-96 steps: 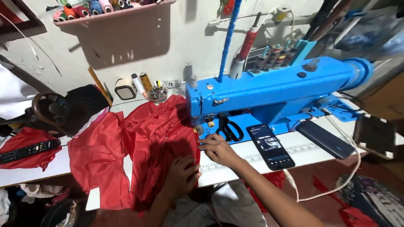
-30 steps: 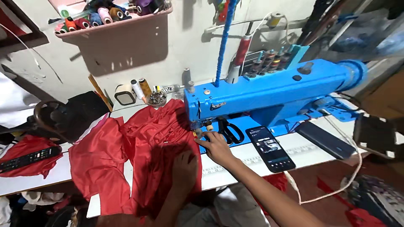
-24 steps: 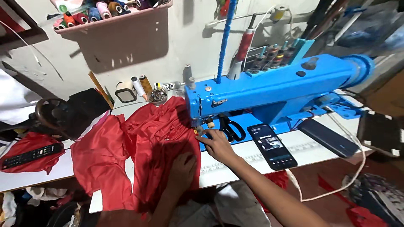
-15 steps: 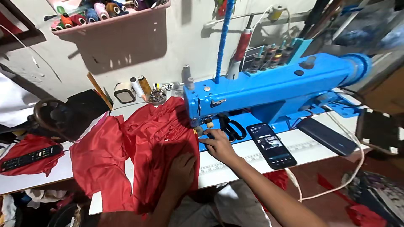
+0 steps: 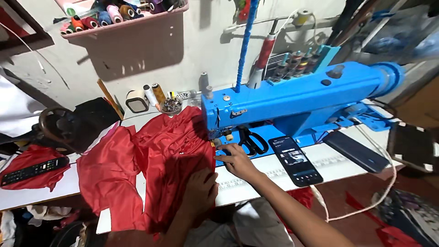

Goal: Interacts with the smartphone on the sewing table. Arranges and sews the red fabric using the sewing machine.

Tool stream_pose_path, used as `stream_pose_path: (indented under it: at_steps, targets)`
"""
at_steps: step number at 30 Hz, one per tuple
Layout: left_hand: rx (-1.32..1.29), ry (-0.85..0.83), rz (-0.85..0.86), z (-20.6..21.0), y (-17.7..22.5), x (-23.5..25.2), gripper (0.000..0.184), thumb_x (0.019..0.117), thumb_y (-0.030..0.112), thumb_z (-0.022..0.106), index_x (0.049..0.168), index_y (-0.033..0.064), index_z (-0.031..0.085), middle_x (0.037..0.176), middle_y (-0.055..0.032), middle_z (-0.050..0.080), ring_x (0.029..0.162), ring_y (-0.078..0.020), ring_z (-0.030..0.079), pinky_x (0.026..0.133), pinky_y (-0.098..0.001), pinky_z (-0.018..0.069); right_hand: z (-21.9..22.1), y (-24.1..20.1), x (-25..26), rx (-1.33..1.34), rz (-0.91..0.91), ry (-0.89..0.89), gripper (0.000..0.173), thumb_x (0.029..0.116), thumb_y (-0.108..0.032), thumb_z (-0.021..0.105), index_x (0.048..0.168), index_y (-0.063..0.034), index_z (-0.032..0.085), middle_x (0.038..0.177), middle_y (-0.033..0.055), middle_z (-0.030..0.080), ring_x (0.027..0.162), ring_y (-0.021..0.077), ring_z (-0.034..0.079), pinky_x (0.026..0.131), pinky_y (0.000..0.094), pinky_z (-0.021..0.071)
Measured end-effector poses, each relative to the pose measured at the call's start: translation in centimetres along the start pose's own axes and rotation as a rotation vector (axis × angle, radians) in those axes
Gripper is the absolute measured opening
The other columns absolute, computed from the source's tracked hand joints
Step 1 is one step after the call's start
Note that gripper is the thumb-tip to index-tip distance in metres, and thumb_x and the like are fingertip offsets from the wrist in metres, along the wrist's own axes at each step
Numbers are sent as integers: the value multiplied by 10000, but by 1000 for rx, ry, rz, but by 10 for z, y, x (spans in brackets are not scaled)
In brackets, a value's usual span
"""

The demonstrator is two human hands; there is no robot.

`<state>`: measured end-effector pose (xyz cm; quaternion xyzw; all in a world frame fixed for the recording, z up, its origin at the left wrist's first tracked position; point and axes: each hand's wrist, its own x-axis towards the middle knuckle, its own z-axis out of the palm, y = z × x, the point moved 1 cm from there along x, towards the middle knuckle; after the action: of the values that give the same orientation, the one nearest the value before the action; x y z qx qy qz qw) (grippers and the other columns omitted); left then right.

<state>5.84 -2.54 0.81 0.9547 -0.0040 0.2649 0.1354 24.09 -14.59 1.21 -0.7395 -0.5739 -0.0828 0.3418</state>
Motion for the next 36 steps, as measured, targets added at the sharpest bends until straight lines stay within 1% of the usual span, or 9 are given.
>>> stream_pose_path:
  at_steps: [4, 8, 16, 19, 23, 28, 31, 34, 36]
  targets:
    - [-37, 66, -14, -1, 0, -2, 321, 980, 247, 541, 1063, 61, 788, 1129, -130, 752, 1098, -275, 718, 954, -426, 572, 1, 0, -1, 4, -14, -2, 384, 939, -31, 522, 1120, -210, 809, 1254, 65, 719, 1165, 355, 636, 927, 537, 507]
    - [-79, 101, -30, -2, -1, -2, 309, 972, 226, 555, 1056, 40, 787, 1120, -128, 763, 1092, -262, 729, 958, -402, 578, 3, 1, -1, -9, -32, -9, 397, 948, -37, 497, 1143, -205, 799, 1273, 22, 725, 1183, 333, 640, 934, 520, 503]
    - [-155, 91, 0, -4, -5, -2, 315, 968, 248, 563, 1077, 57, 789, 1103, -97, 772, 1089, -229, 729, 979, -391, 565, 4, 1, -2, 4, -61, -24, 400, 943, -16, 488, 1155, -170, 790, 1255, -4, 739, 1176, 317, 653, 937, 517, 499]
    - [-149, 92, 11, -3, -6, -1, 299, 964, 269, 580, 1072, 94, 797, 1072, -76, 763, 1048, -205, 719, 944, -373, 570, 4, 1, -1, -2, -63, -34, 400, 946, -13, 484, 1155, -168, 788, 1263, -8, 735, 1182, 310, 649, 946, 507, 495]
    - [-139, 86, -29, -4, -5, -1, 311, 964, 274, 580, 1106, 91, 789, 1067, -83, 755, 1032, -221, 713, 926, -390, 567, 4, 0, -1, -10, -64, -35, 396, 945, -11, 490, 1150, -168, 789, 1263, -7, 734, 1169, 307, 656, 944, 502, 499]
    - [-98, 140, -67, -4, -6, 1, 313, 965, 273, 558, 1070, 113, 805, 1014, -36, 778, 1035, -229, 710, 953, -439, 531, 4, 0, -2, -11, -65, -35, 395, 943, -13, 490, 1149, -169, 789, 1267, -9, 732, 1167, 310, 655, 939, 502, 498]
    - [-95, 143, -100, -6, -6, 0, 289, 967, 260, 566, 1037, 134, 816, 998, -36, 774, 1060, -252, 695, 957, -465, 518, 4, 0, -2, -3, -66, -40, 396, 935, -11, 492, 1151, -163, 787, 1271, -3, 731, 1169, 318, 654, 928, 513, 503]
    - [-90, 149, -97, -4, -7, -1, 275, 963, 267, 576, 986, 150, 824, 970, -27, 761, 1055, -239, 685, 959, -453, 514, 4, 0, -2, -2, -63, -39, 399, 931, -8, 492, 1150, -164, 788, 1269, -1, 732, 1166, 316, 655, 929, 511, 503]
    - [-78, 149, -100, -3, -7, -1, 277, 967, 293, 585, 996, 152, 822, 976, -24, 761, 1055, -239, 685, 960, -449, 513, 4, 0, -2, -3, -63, -40, 400, 931, -7, 492, 1151, -164, 788, 1273, -2, 730, 1167, 315, 655, 927, 510, 502]
